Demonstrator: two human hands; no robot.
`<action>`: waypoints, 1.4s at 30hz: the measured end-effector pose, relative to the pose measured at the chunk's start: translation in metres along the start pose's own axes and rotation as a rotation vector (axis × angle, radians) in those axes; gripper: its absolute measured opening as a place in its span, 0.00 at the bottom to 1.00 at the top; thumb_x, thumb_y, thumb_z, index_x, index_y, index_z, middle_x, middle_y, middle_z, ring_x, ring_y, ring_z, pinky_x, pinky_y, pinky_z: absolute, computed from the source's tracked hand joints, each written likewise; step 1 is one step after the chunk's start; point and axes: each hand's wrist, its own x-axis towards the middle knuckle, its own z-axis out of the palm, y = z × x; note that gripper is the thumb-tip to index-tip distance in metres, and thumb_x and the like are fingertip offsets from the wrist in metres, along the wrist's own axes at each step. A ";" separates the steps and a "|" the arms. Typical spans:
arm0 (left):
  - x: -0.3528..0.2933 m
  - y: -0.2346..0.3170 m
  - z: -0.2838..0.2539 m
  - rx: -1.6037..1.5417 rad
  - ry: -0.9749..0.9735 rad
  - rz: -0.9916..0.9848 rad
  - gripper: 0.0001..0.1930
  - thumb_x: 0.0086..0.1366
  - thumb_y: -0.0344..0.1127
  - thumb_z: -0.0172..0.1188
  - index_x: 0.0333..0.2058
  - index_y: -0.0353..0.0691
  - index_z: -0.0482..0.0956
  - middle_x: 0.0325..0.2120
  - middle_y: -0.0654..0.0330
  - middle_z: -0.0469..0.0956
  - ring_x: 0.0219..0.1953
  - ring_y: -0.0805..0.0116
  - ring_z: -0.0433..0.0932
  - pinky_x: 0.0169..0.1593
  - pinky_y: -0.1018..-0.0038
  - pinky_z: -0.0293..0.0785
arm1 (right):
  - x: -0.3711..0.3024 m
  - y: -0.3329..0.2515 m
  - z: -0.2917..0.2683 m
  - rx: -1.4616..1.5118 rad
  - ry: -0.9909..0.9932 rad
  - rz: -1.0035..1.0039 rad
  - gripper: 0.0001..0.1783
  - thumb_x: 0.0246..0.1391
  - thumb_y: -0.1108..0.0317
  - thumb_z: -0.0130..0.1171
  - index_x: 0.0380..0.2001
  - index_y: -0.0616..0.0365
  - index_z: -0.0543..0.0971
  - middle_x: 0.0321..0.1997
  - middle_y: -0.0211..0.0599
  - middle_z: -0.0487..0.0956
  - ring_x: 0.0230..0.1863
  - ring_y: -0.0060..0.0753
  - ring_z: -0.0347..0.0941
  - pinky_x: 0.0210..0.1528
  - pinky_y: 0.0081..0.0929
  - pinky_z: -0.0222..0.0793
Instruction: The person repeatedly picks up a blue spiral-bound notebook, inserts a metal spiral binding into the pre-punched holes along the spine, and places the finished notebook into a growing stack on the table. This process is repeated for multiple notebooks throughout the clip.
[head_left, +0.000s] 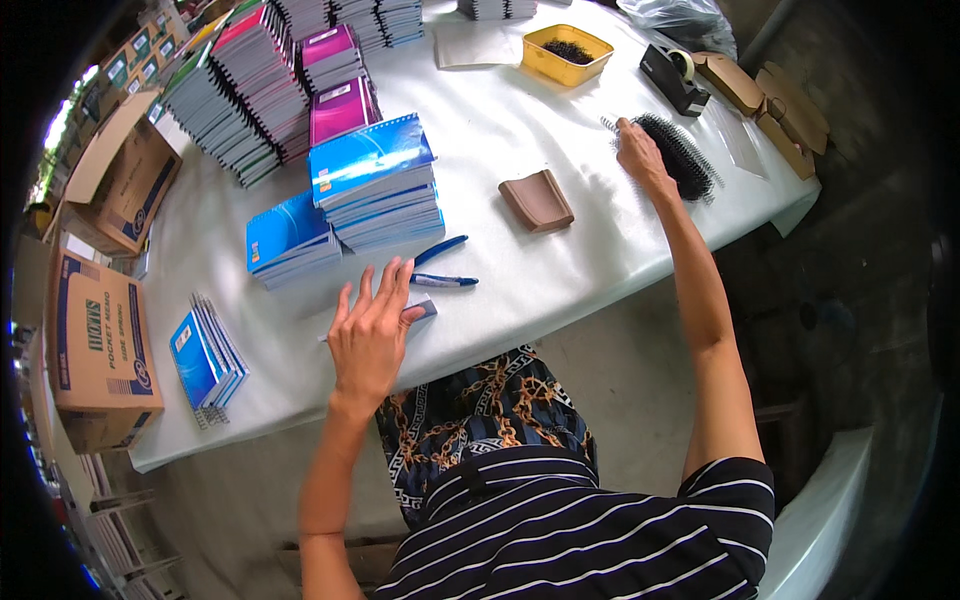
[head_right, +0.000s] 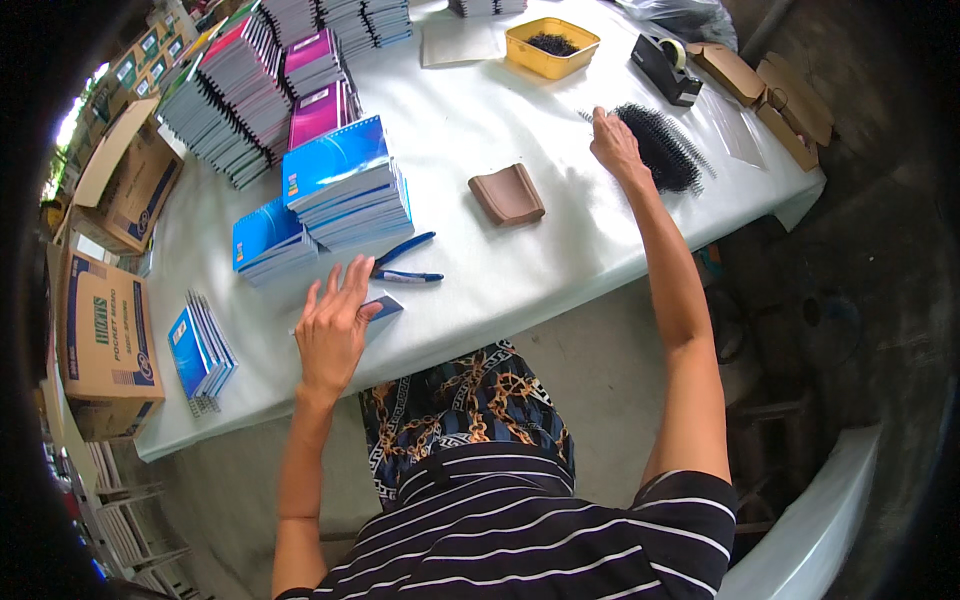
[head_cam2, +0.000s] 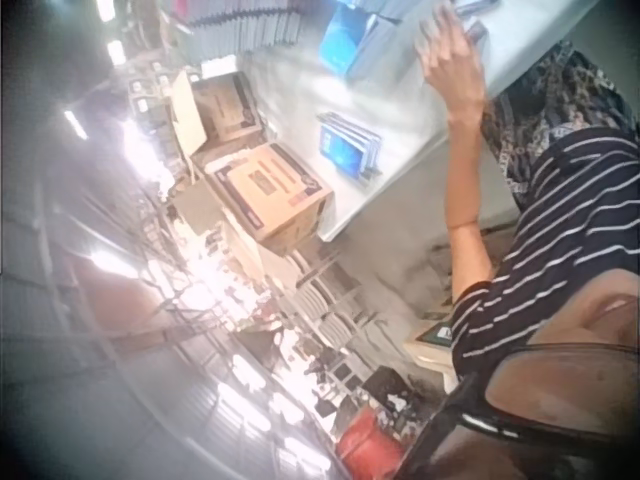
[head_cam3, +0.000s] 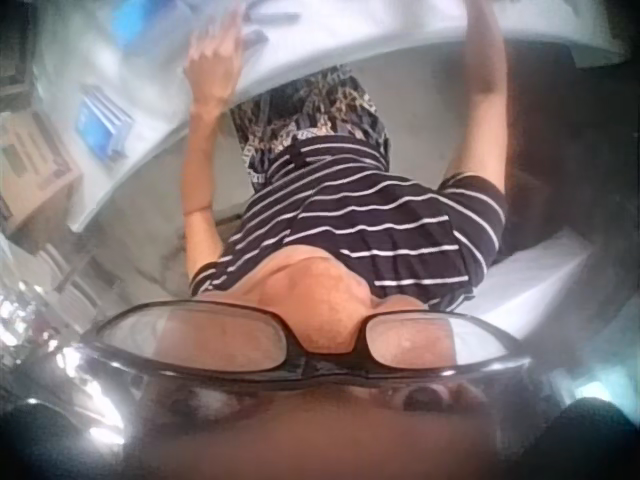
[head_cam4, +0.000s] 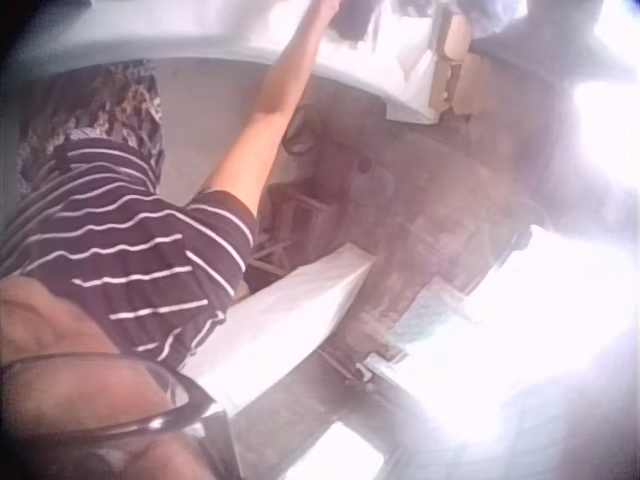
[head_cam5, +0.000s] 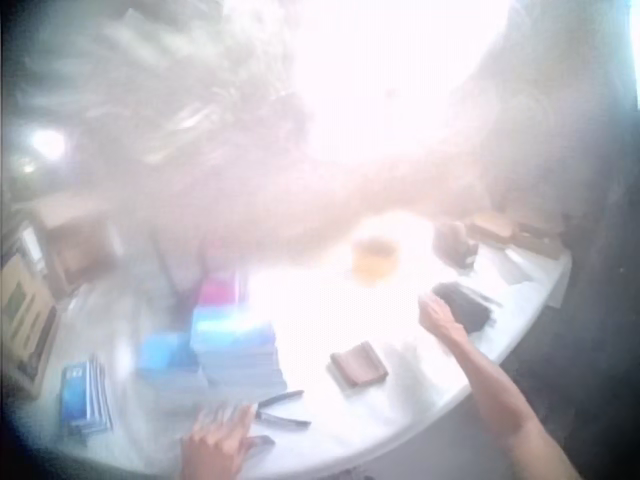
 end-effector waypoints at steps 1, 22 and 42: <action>0.001 0.000 -0.001 0.001 0.000 -0.002 0.31 0.61 0.42 0.61 0.63 0.53 0.66 0.58 0.64 0.73 0.59 0.53 0.73 0.60 0.54 0.67 | -0.004 -0.007 -0.006 -0.018 0.019 -0.018 0.14 0.56 0.75 0.48 0.47 0.65 0.71 0.41 0.58 0.77 0.46 0.58 0.76 0.46 0.49 0.73; 0.008 -0.005 -0.001 -0.044 -0.035 -0.016 0.30 0.61 0.44 0.61 0.62 0.51 0.68 0.55 0.62 0.76 0.56 0.50 0.75 0.59 0.51 0.67 | 0.024 0.044 0.053 0.875 0.029 0.463 0.14 0.52 0.63 0.63 0.29 0.67 0.81 0.24 0.42 0.82 0.25 0.34 0.80 0.33 0.30 0.75; 0.004 -0.007 -0.017 0.104 -0.042 -0.004 0.28 0.62 0.45 0.60 0.62 0.58 0.68 0.53 0.62 0.77 0.58 0.52 0.72 0.61 0.46 0.62 | 0.033 -0.029 -0.036 0.226 0.410 0.000 0.09 0.58 0.65 0.57 0.38 0.55 0.82 0.34 0.47 0.80 0.39 0.51 0.77 0.42 0.38 0.71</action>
